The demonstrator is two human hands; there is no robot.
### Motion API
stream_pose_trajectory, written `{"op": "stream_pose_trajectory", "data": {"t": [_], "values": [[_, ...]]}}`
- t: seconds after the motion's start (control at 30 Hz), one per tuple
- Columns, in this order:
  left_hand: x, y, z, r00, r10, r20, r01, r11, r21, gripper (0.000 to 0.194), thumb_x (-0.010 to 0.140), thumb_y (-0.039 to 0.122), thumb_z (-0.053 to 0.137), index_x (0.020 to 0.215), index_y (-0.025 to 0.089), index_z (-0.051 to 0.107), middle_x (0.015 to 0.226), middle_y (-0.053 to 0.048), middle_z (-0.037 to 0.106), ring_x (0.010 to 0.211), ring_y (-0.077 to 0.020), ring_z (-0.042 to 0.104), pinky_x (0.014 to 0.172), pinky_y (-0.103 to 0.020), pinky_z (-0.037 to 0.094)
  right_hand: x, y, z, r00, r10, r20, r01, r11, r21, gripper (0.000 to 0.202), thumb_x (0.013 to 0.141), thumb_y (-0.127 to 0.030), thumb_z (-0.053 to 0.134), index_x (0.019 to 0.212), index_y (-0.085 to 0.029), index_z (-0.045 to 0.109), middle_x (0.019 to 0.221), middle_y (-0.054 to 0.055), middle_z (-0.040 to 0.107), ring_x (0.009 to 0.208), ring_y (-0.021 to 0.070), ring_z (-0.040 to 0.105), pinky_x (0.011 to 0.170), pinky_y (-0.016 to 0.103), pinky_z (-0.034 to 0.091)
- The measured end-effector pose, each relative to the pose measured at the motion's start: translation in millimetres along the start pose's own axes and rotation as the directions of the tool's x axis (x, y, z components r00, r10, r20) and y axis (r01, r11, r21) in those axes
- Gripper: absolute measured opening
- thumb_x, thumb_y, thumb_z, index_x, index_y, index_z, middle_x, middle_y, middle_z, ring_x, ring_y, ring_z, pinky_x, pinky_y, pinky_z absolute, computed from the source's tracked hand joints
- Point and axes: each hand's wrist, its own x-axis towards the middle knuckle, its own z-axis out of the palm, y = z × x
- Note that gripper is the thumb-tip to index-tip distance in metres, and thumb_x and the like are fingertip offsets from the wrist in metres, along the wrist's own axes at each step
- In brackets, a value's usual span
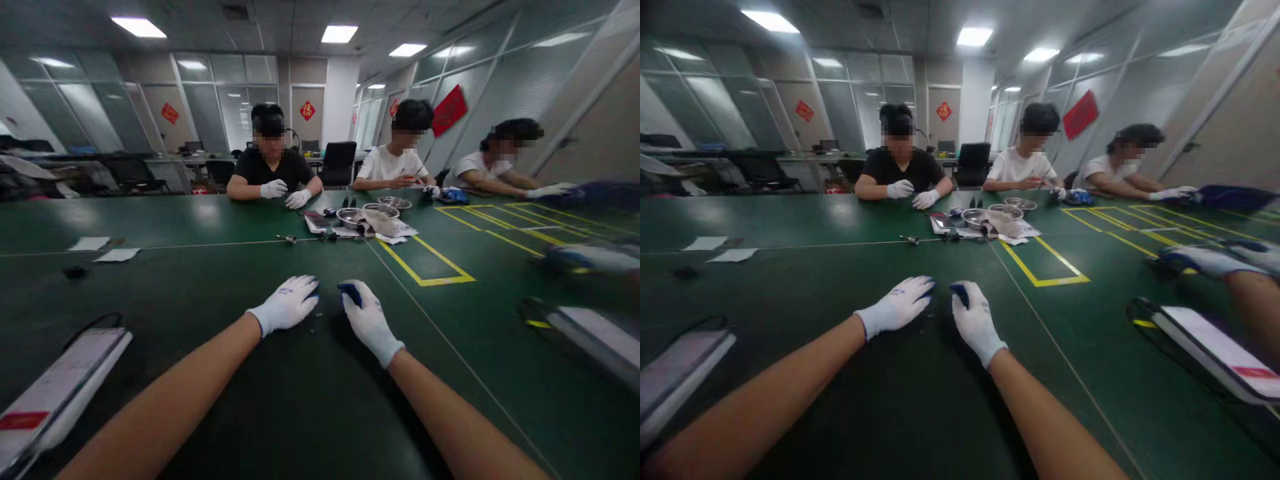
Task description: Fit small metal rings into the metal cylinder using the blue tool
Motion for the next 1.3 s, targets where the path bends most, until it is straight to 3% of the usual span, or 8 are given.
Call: {"op": "stream_pose_trajectory", "data": {"t": [0.17,0.27,0.37,0.53,0.8,0.93,1.17,1.3], "values": [[0,8,17.5,0.990,0.086,-0.115,-0.128,0.889,-0.440,0.047,0.100,0.037,0.050,0.142,0.019,0.063,0.158,-0.012,0.052,0.151,-0.0264,0.043,0.131,-0.046,0.019,2,-2,1,0.999,-0.002,0.050,0.008,0.993,-0.120,0.026,0.086,-0.016,0.052,0.103,-0.021,0.070,0.102,0.008,0.071,0.098,0.0243,0.069,0.094,0.042,0.057],[3,-4,18.3,0.962,-0.117,-0.248,-0.161,0.492,-0.856,0.039,0.091,0.038,0.066,0.126,0.022,0.073,0.146,-0.010,0.064,0.143,-0.0288,0.052,0.128,-0.047,0.028,2,-9,2,0.989,0.008,0.147,0.023,0.978,-0.206,0.030,0.086,-0.014,0.055,0.112,-0.021,0.070,0.110,0.010,0.069,0.105,0.0250,0.067,0.099,0.042,0.055],[8,-12,17.2,0.931,-0.300,-0.207,-0.172,0.138,-0.975,0.033,0.088,0.038,0.070,0.115,0.020,0.077,0.139,-0.013,0.069,0.136,-0.0320,0.059,0.122,-0.051,0.038,4,-19,5,0.967,0.015,0.256,0.068,0.948,-0.311,0.032,0.090,-0.019,0.062,0.120,-0.022,0.071,0.117,0.010,0.067,0.111,0.0264,0.063,0.101,0.042,0.053],[11,-6,15.5,0.904,-0.416,-0.093,-0.152,-0.112,-0.982,0.020,0.085,0.027,0.074,0.101,0.017,0.078,0.125,-0.015,0.075,0.125,-0.0300,0.068,0.117,-0.049,0.044,15,-30,15,0.923,0.049,0.381,0.139,0.883,-0.448,0.021,0.094,-0.032,0.068,0.111,-0.026,0.079,0.114,0.010,0.066,0.108,0.0287,0.060,0.096,0.043,0.052],[9,1,13.4,0.907,-0.411,-0.089,-0.139,-0.096,-0.986,0.016,0.081,0.018,0.076,0.097,0.016,0.077,0.112,-0.013,0.078,0.115,-0.0277,0.072,0.115,-0.047,0.047,21,-24,25,0.927,-0.054,0.372,0.200,0.909,-0.366,0.012,0.092,-0.028,0.069,0.096,-0.026,0.080,0.108,0.008,0.069,0.103,0.0267,0.062,0.092,0.042,0.051],[9,0,13.0,0.909,-0.405,-0.093,-0.133,-0.070,-0.989,0.016,0.081,0.018,0.075,0.097,0.016,0.078,0.112,-0.013,0.078,0.115,-0.0276,0.072,0.115,-0.048,0.046,24,-18,19,0.977,0.018,0.213,0.012,0.991,-0.137,0.012,0.089,-0.029,0.066,0.089,-0.023,0.077,0.099,0.006,0.072,0.093,0.0230,0.067,0.086,0.037,0.054],[8,5,9.7,0.922,-0.326,-0.208,-0.091,0.340,-0.936,0.025,0.078,0.015,0.072,0.101,0.020,0.081,0.120,-0.010,0.078,0.120,-0.0276,0.069,0.120,-0.048,0.041,32,3,2,0.960,0.278,0.039,-0.281,0.949,0.145,0.022,0.079,-0.040,0.070,0.088,-0.021,0.077,0.088,0.007,0.078,0.088,0.0258,0.072,0.083,0.040,0.058],[6,6,6.1,0.931,-0.305,-0.203,-0.072,0.392,-0.917,0.028,0.081,0.016,0.069,0.106,0.019,0.080,0.124,-0.010,0.077,0.121,-0.0276,0.069,0.119,-0.048,0.043,34,10,-1,0.944,0.324,0.067,-0.331,0.924,0.194,0.027,0.077,-0.043,0.073,0.089,-0.021,0.078,0.088,0.007,0.080,0.089,0.0267,0.073,0.085,0.042,0.058]]}}
